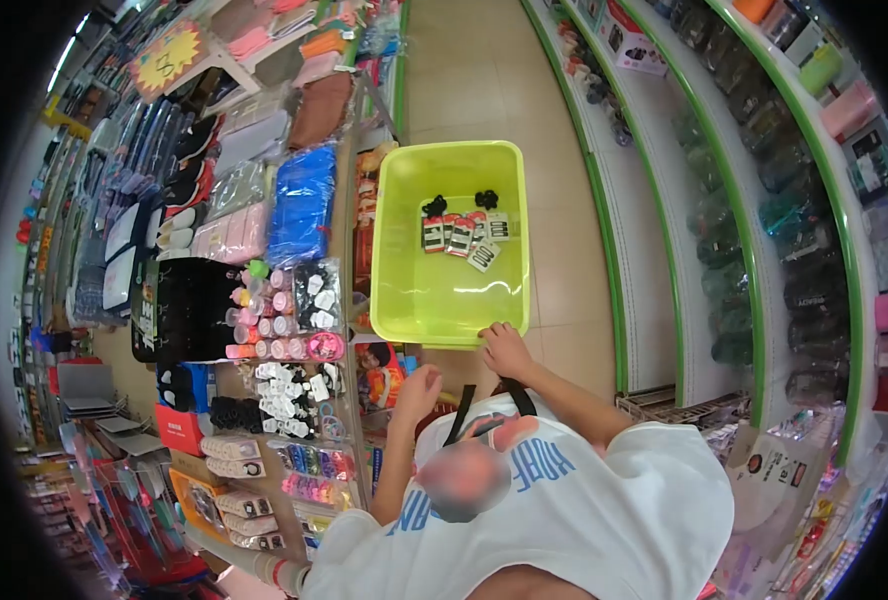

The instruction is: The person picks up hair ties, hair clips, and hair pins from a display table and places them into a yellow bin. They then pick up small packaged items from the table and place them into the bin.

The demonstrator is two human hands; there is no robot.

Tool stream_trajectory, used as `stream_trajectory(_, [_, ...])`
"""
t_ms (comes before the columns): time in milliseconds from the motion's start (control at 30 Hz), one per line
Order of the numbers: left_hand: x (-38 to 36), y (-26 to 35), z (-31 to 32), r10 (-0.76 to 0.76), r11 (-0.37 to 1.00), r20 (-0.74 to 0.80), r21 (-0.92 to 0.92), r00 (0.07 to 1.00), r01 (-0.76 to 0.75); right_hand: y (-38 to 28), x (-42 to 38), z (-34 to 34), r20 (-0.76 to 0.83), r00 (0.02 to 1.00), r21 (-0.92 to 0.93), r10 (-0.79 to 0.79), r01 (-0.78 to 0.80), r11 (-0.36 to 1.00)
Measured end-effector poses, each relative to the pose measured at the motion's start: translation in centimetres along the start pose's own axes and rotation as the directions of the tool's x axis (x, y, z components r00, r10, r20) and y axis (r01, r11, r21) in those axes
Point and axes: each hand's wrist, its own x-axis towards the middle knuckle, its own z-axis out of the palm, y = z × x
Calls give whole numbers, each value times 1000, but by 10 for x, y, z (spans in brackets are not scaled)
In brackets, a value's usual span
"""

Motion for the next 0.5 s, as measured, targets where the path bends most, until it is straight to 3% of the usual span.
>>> stream_trajectory(67, [25, 23, 9, -18, 995, 49, -95, 999, 23, 14, 9, -8, 29, 1000, 47, -1, -1, 999])
stream_trajectory(167, [64, 32, 16, -31, 998, 155, -50, 987, 39, 21, 10, -15, 37, 999, 125, 9, -13, 992])
stream_trajectory(267, [110, 51, 14, 86, 988, 75, 123, 993, -95, 17, 14, -22, 29, 999, 182, 33, -38, 983])
stream_trajectory(400, [216, 4, 18, 157, 983, 29, 91, 987, -159, 15, 28, -17, 73, 991, 197, 115, -127, 972])
stream_trajectory(500, [318, -47, 22, 79, 983, 27, 162, 997, -82, 17, 49, -5, 222, 924, 61, 312, -333, 941])
